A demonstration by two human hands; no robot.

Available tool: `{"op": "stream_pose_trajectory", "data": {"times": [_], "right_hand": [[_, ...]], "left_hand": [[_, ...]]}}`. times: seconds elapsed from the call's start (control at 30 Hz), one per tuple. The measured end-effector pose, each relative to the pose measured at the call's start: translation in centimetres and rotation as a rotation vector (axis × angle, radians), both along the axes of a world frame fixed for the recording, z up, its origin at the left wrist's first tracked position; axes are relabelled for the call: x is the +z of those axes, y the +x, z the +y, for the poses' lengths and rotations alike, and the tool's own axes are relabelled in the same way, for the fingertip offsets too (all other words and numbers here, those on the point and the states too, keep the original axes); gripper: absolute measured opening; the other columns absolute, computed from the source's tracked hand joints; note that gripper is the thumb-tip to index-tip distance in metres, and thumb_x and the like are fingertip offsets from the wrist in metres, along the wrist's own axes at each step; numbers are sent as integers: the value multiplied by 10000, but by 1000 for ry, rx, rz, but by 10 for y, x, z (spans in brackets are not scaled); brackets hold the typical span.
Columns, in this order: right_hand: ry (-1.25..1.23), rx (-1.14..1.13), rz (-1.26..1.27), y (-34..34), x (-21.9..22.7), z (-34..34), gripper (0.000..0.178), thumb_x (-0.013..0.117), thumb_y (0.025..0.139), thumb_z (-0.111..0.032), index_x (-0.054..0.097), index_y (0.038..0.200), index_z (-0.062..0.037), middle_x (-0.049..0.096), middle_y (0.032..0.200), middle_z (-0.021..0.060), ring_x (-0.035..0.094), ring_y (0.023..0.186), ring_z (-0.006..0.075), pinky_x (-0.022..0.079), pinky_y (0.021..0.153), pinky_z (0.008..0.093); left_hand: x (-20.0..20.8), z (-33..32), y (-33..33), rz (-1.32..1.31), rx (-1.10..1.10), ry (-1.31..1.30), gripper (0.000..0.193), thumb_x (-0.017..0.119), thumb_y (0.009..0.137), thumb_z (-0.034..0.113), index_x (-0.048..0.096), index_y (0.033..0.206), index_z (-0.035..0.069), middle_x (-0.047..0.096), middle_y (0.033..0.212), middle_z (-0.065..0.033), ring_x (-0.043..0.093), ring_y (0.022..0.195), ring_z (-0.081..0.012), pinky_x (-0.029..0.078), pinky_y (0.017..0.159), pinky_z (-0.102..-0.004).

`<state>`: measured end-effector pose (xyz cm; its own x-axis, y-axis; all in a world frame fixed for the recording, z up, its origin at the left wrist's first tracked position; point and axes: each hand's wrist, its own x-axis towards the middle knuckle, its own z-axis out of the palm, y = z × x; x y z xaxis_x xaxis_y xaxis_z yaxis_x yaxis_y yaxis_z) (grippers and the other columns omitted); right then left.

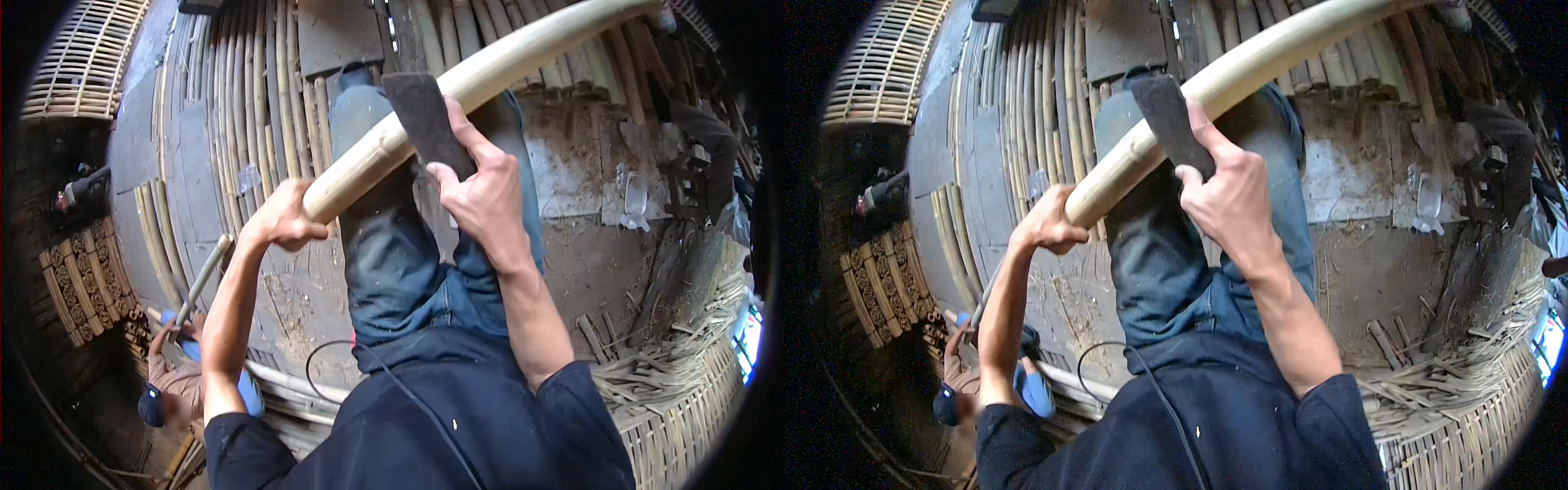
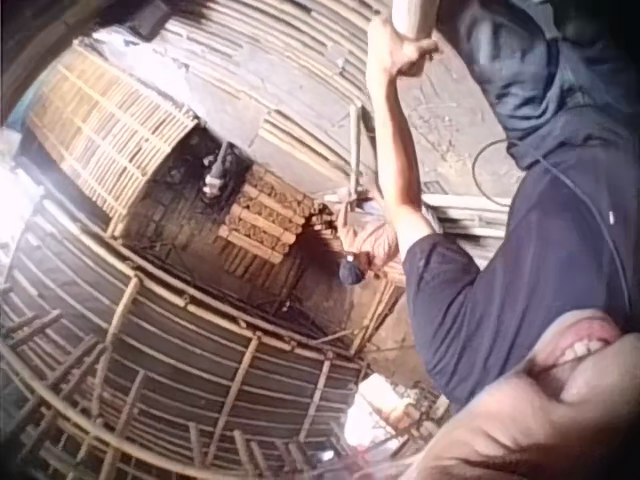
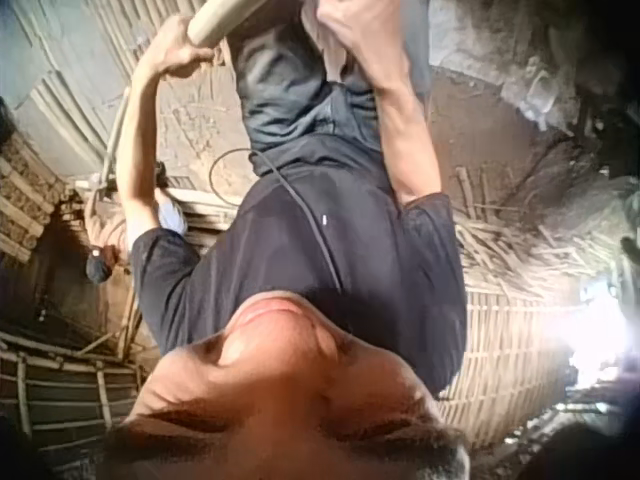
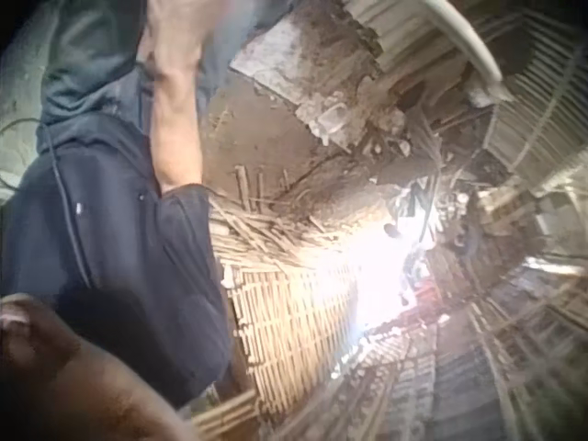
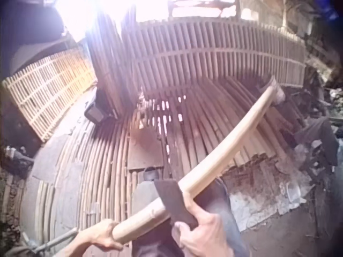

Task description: The recorder uses a large blade to shave and carve a long bamboo pole while seated.

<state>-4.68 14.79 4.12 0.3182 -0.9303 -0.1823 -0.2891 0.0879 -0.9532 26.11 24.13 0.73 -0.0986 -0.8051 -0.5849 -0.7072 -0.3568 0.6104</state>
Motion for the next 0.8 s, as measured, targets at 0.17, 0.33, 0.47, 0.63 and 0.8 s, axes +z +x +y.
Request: {"op": "stream_pose_trajectory", "data": {"times": [0.17,0.33,0.47,0.63,0.8], "right_hand": [[-76,347,106,24,-35,47,807,738,832,-31,587,1577,-302,737,1272,282,805,995,390,631,973,399],[54,14,57,-15,-5,-11,875,780,853,72,486,1654,-123,716,1433,191,727,1206,214,574,1071,329],[-177,-18,54,-35,-40,-14,868,794,851,6,493,1648,-157,762,1327,239,788,1114,273,630,972,352],[-112,49,35,-16,-33,2,889,815,847,-7,494,1651,-209,750,1325,268,791,1111,285,623,987,360],[-307,68,15,-18,-17,8,881,778,872,31,476,1664,-211,760,1305,261,794,1105,315,636,968,377]], "left_hand": [[-14,-3,12,123,-16,2,488,869,596,185,693,962,-85,715,778,-138,700,718,-215,583,703,-402],[-18,-4,55,247,-12,246,553,881,643,208,713,1086,-77,762,879,-109,761,846,-187,611,793,-368],[25,-10,12,-578,-223,-383,653,925,619,263,672,1193,80,761,1038,-179,759,932,-379,614,832,-512],[2,13,5,-628,42,-461,700,878,627,191,685,1292,92,761,1065,-177,758,965,-395,612,862,-494],[1,33,-2,-239,26,-368,627,824,594,170,707,1192,22,757,932,-230,774,900,-411,615,847,-473]]}}
